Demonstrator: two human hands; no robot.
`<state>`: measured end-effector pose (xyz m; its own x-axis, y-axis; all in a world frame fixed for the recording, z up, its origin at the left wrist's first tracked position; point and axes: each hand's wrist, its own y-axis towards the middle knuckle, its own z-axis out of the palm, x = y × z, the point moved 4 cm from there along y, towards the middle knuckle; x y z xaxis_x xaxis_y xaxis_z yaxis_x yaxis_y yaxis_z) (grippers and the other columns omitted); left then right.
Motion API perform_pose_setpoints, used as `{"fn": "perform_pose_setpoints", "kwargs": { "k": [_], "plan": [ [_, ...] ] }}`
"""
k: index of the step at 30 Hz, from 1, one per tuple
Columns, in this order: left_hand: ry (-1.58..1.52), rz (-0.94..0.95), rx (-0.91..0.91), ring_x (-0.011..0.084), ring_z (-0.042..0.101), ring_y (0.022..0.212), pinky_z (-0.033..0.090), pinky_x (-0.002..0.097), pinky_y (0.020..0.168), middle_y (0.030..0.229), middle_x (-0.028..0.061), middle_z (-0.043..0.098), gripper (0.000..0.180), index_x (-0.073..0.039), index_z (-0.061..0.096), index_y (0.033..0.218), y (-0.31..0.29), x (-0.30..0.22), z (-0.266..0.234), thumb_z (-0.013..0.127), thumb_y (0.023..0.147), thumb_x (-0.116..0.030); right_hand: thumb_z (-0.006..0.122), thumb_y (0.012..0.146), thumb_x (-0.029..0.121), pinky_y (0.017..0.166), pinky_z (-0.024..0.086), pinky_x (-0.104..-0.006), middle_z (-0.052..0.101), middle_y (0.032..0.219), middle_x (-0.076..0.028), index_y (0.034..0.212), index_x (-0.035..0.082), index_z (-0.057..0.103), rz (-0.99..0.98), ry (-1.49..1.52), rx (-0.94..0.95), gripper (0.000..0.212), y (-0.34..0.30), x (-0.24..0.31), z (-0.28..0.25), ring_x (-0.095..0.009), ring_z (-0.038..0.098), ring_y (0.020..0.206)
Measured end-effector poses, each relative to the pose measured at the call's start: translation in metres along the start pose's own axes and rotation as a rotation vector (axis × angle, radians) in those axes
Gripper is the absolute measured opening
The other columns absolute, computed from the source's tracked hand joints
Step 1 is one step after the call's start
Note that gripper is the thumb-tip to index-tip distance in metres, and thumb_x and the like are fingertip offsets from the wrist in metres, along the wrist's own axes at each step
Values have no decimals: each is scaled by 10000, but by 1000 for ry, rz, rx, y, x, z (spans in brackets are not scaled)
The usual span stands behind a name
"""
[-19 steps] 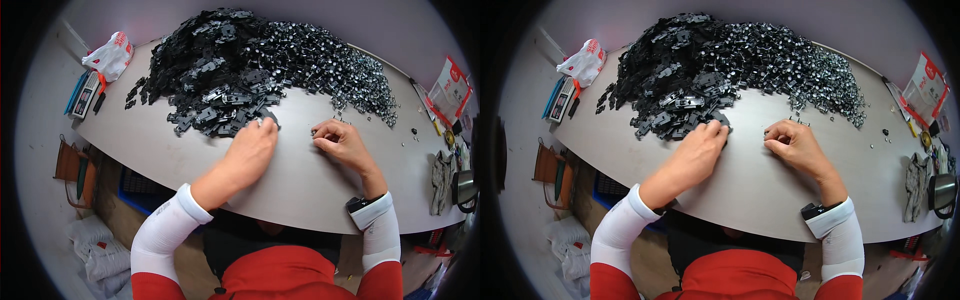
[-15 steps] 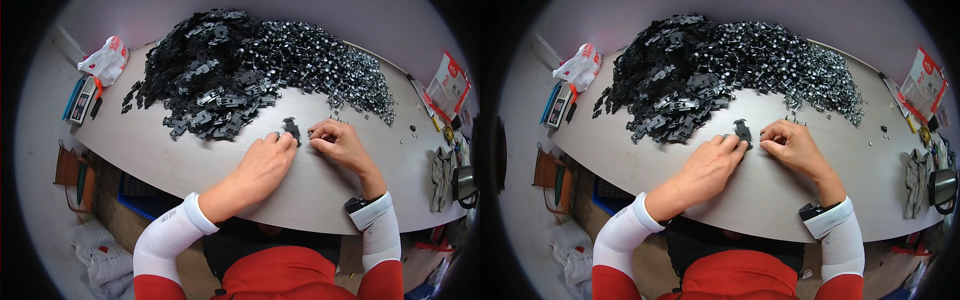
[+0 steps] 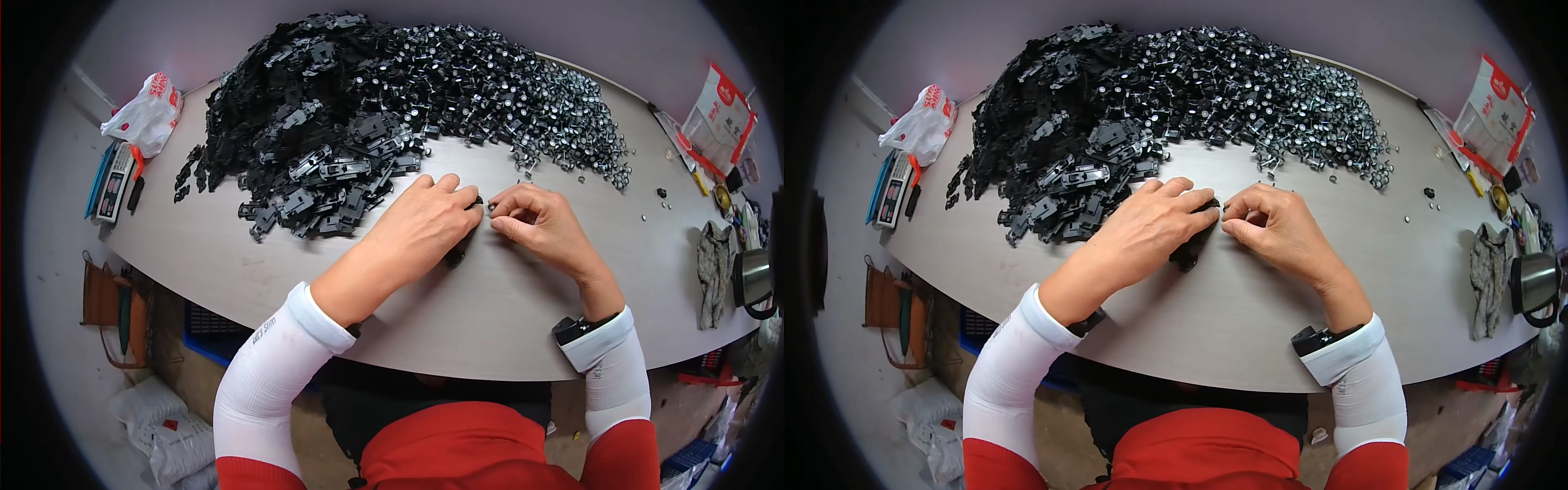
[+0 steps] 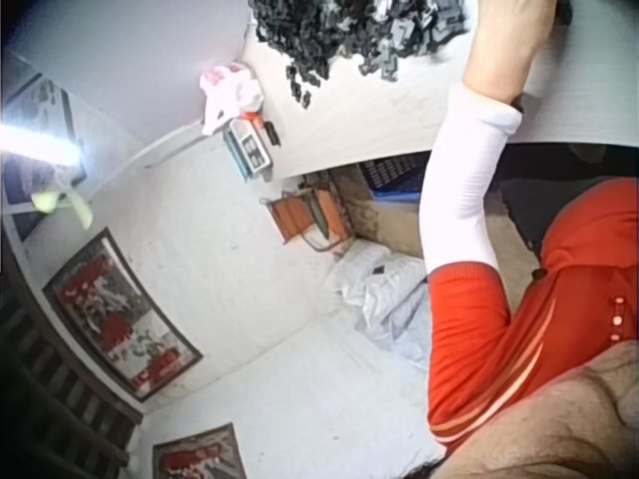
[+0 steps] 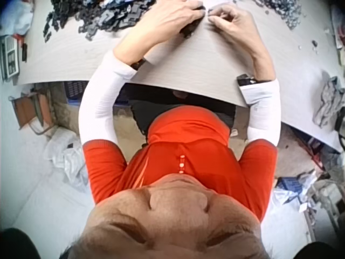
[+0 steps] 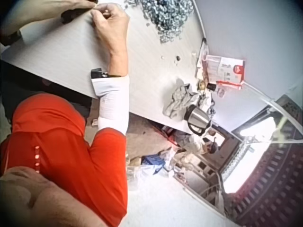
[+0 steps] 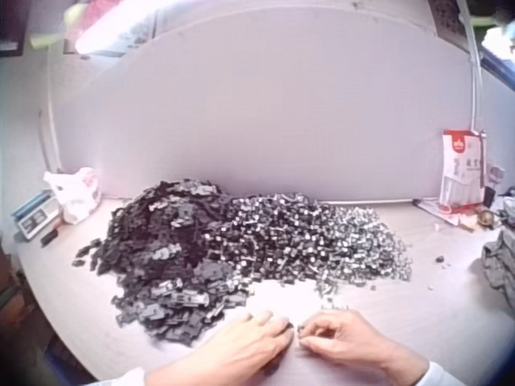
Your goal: Assembling small black plastic industrial or consumer components at a workstation.
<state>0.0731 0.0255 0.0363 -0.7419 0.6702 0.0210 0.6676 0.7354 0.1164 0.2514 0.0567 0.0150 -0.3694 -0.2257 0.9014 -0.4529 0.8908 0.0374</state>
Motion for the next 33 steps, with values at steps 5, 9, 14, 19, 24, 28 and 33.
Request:
{"fn": "perform_pose_setpoints", "kwargs": {
  "k": [5, 9, 14, 19, 24, 28, 33],
  "plan": [
    [-166, -87, -99, 222, 640, 1049, 495, 351, 857, 1127, 66, 690, 290, -67, 691, 1150, 6, 12, 9, 630, 868, -42, 750, 863, 70, 655, 531, -247, 716, 929, -47, 886, -2, 713, -55, -44, 0, 84, 1, 1, 1, -94, 632, 704],
    [-868, -463, -263, 126, 691, 863, 544, 279, 737, 944, 58, 717, 228, -23, 681, 1126, 1, 34, 4, 534, 953, -42, 757, 859, 66, 658, 526, -252, 711, 963, -47, 940, 14, 707, -112, -42, -92, 109, 1, 3, -1, -104, 638, 724],
    [-1686, -697, -270, 130, 680, 893, 575, 299, 801, 993, 58, 696, 191, -1, 622, 1146, -11, 32, 16, 577, 975, -73, 779, 825, 44, 664, 527, -277, 703, 1017, -49, 1001, 41, 695, -356, -111, -252, 195, -5, 29, 1, -145, 660, 802],
    [-1920, -692, -288, 121, 680, 892, 589, 280, 807, 1011, 53, 675, 167, -29, 613, 1139, -10, 21, 26, 603, 994, -112, 774, 811, 25, 691, 541, -299, 689, 1022, -77, 1000, 45, 681, -435, -225, -230, 212, -5, 35, 16, -212, 668, 880],
    [-2083, -659, -297, 126, 685, 925, 564, 255, 771, 1014, 40, 677, 176, -30, 629, 1134, -12, 16, 34, 608, 1025, -167, 776, 803, 24, 722, 551, -308, 691, 1033, -82, 974, 40, 675, -425, -230, -195, 200, -6, 33, 16, -228, 673, 897],
    [-1996, -681, -280, 104, 679, 864, 568, 240, 728, 993, 14, 675, 225, -38, 636, 1204, -13, 10, 24, 604, 1037, -185, 773, 786, 3, 777, 560, -340, 697, 1070, -97, 987, 40, 677, -425, -180, -323, 226, -10, 44, 6, -258, 677, 931],
    [-1815, -533, -129, 70, 612, 704, 536, 203, 664, 972, -1, 659, 315, -35, 634, 1273, -17, 14, 36, 634, 1027, -232, 749, 799, -32, 811, 557, -343, 693, 1095, -106, 1014, 37, 671, -504, -204, -202, 239, -8, 43, 13, -267, 676, 953]
  ]
}}
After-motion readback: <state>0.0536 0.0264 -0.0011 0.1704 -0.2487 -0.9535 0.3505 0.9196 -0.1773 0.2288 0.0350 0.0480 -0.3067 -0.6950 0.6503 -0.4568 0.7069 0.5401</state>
